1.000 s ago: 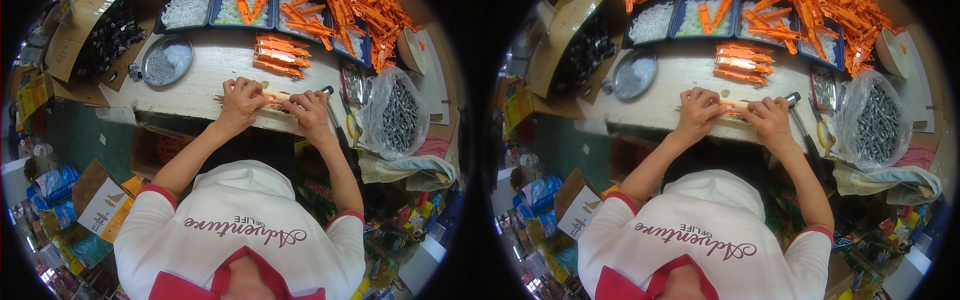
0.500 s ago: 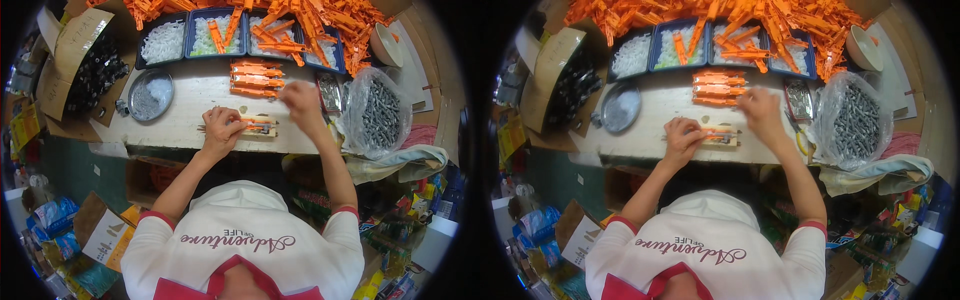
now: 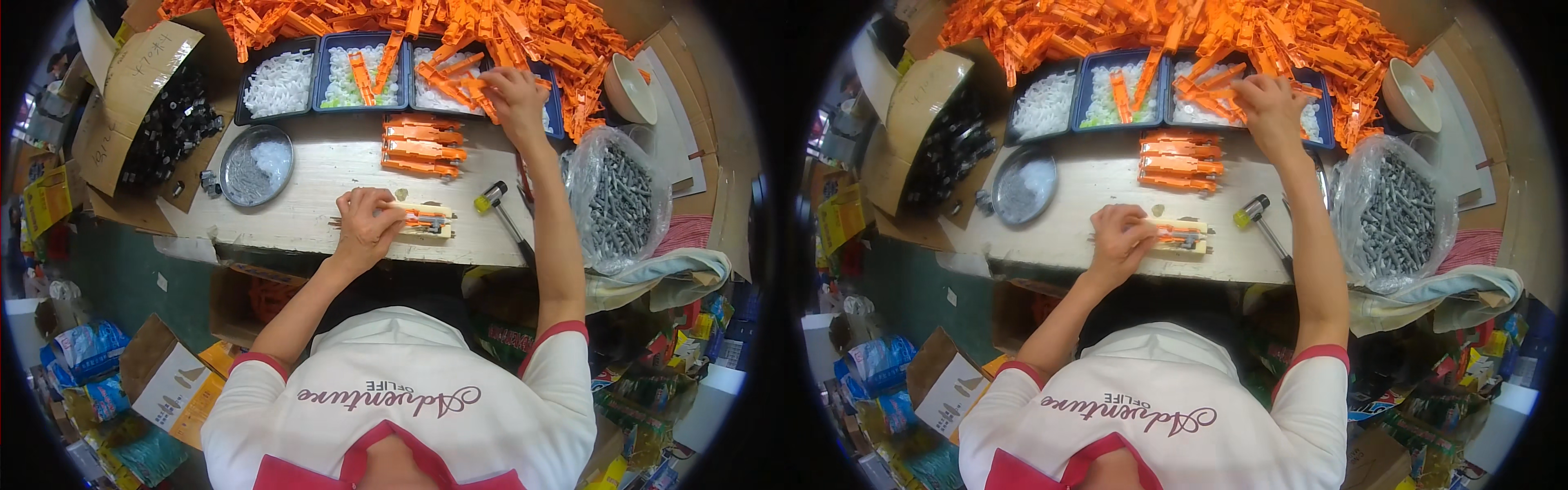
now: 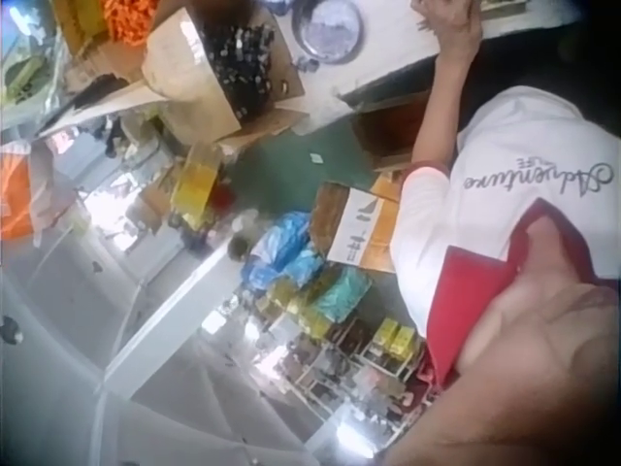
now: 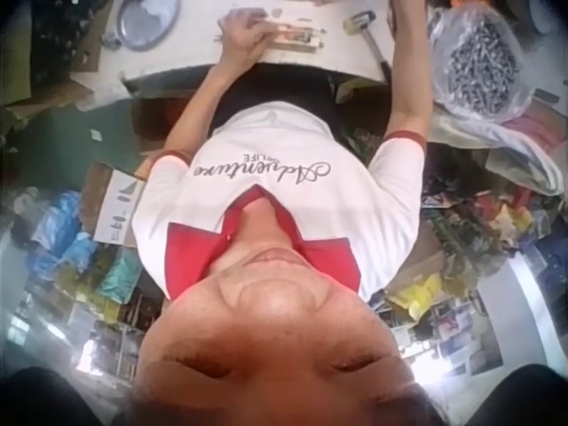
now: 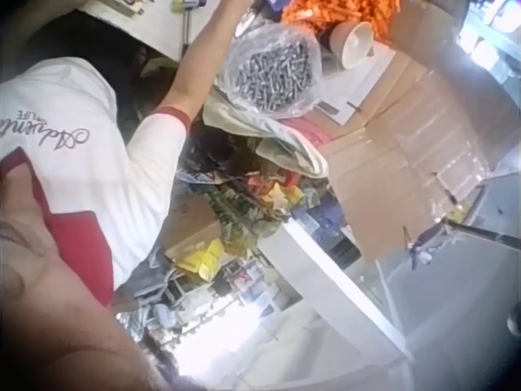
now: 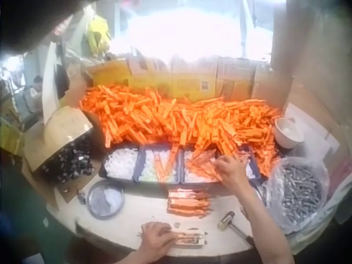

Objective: Assembling small orange and white plastic parts at a factory workstation, occasionally using a small hammer to fit pieces together.

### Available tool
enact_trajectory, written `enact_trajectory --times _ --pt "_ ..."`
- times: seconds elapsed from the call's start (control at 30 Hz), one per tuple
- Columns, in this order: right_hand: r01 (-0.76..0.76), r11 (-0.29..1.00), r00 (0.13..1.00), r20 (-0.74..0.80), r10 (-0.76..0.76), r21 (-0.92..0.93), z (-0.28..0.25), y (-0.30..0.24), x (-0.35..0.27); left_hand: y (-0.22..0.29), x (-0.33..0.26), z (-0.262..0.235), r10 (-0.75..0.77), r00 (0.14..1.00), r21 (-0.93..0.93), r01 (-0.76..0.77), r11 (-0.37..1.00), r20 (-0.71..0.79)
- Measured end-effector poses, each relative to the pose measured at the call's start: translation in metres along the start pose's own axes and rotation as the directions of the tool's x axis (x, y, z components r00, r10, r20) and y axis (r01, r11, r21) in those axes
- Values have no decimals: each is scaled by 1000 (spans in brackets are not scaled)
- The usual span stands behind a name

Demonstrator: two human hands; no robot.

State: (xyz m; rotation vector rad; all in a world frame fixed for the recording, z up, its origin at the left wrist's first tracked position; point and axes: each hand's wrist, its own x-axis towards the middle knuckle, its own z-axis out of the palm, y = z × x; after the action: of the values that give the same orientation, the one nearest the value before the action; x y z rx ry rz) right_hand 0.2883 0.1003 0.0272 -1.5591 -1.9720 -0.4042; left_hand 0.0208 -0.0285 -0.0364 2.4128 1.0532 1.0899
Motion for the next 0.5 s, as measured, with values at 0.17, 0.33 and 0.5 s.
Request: enact_trajectory --times 0.17,0.33,0.5 --pt "360 919 808 440 -392 158 -77 -63 -54 38 13 -21 -257 959 -320 209 924 -119" --pt "-10 853 864 433 -255 522 -88 -95 -87 50 -4 4 -192 978 -368 209 906 83" --pt "-637 -15 698 585 412 771 -62 -130 -128 67 -11 20 -293 954 -304 297 905 59"
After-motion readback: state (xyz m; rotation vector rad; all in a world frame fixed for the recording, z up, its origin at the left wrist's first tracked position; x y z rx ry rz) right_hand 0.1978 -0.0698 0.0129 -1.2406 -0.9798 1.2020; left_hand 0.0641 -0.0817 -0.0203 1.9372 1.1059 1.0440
